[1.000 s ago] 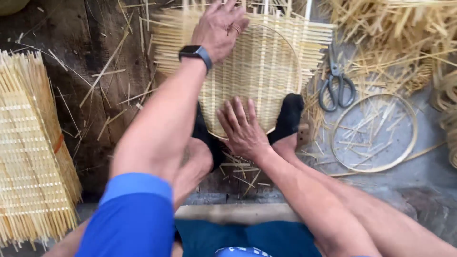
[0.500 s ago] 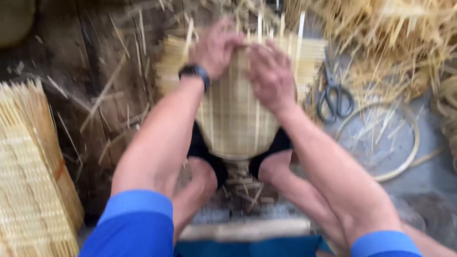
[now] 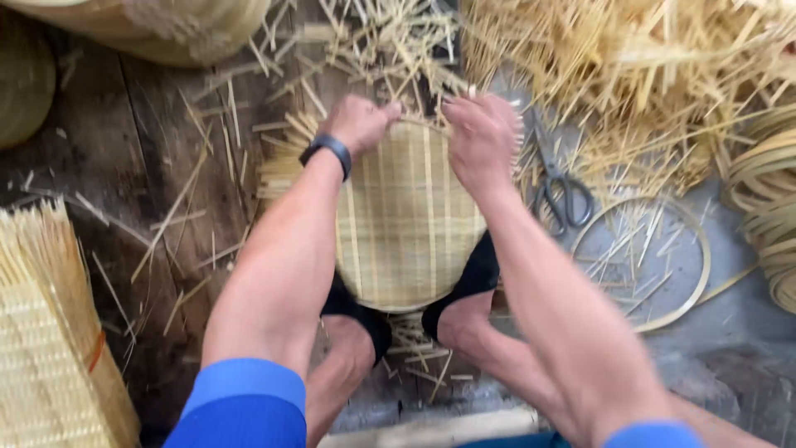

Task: The person sits on the floor assembling woven bamboo sieves. They trim excess bamboo strips from a woven mat with scissors, fit a bent bamboo rim hoop around the mat, press the woven sheet into a round wooden mold, and tuck and weave the protruding strip ends to secure the rim, repeating the process on multiple sieves.

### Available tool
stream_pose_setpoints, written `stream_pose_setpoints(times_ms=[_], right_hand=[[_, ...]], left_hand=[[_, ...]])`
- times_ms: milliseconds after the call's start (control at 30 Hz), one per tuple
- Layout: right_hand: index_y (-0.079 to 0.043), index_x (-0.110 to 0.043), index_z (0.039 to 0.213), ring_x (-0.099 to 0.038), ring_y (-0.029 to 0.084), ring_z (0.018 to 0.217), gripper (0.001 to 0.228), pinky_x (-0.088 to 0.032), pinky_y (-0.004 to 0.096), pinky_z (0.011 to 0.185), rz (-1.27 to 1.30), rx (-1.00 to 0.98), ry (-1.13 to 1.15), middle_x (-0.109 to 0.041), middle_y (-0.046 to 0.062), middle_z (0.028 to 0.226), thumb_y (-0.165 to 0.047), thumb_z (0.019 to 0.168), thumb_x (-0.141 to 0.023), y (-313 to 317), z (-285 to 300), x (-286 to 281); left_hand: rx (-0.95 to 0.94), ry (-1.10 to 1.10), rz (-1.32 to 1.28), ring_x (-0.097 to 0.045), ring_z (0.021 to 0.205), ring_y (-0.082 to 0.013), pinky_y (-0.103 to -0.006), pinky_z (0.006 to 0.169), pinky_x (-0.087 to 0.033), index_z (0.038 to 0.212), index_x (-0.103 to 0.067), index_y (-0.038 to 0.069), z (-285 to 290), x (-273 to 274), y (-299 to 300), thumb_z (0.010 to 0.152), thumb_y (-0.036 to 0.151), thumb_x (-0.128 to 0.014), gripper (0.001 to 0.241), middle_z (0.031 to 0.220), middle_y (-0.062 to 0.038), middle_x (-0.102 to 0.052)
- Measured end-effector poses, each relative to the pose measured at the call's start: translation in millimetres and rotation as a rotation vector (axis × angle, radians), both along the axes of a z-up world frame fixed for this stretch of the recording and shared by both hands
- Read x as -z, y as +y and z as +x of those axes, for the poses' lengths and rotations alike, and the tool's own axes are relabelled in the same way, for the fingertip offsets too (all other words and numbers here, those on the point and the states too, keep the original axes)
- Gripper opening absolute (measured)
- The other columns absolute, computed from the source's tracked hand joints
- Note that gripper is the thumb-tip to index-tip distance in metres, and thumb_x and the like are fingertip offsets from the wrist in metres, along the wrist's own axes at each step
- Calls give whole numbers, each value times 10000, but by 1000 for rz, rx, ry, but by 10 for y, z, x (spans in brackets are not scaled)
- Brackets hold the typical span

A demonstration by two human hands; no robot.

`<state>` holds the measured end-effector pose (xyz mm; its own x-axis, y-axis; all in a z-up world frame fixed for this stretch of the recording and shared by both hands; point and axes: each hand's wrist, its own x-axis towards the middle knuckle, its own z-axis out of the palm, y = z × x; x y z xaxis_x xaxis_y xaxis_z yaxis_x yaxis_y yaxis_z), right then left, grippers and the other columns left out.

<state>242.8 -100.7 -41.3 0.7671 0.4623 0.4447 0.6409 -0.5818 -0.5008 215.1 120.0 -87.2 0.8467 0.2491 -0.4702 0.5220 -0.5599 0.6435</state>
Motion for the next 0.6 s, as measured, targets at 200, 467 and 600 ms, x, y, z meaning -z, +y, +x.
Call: stream_pose_setpoints(times_ms=[200, 467, 600], right_hand=[[-70, -739, 1066, -628, 507, 989, 572, -459, 582, 903, -404, 430, 780, -702, 286, 1002, -466, 1075, -326, -29, -203, 53], [2, -656, 1012, -614, 449, 1026, 445, -485, 500, 924, -87, 267, 579, -651, 263, 1020, -351, 1111, -404, -296, 4, 627], [-68, -640, 1059, -601, 362, 1017, 264, -497, 441, 916, 75, -156, 358, -619, 148, 1048, -237, 1085, -440, 427, 93, 571]], left_hand=[[-68, 131, -139, -734, 854, -276, -392, 844, -546, 892, -776, 24, -44, -64, -15, 920, 548, -684, 534, 908, -160, -785], [-182, 127, -258, -703, 980, -232, -365, 896, -522, 965, -762, 7, 13, 112, 17, 885, 462, -757, 462, 1052, -150, -757], [-140, 210, -338, -693, 1060, -255, -382, 960, -507, 1034, -754, -5, -160, 25, -18, 968, 433, -657, 454, 1120, -153, -766]])
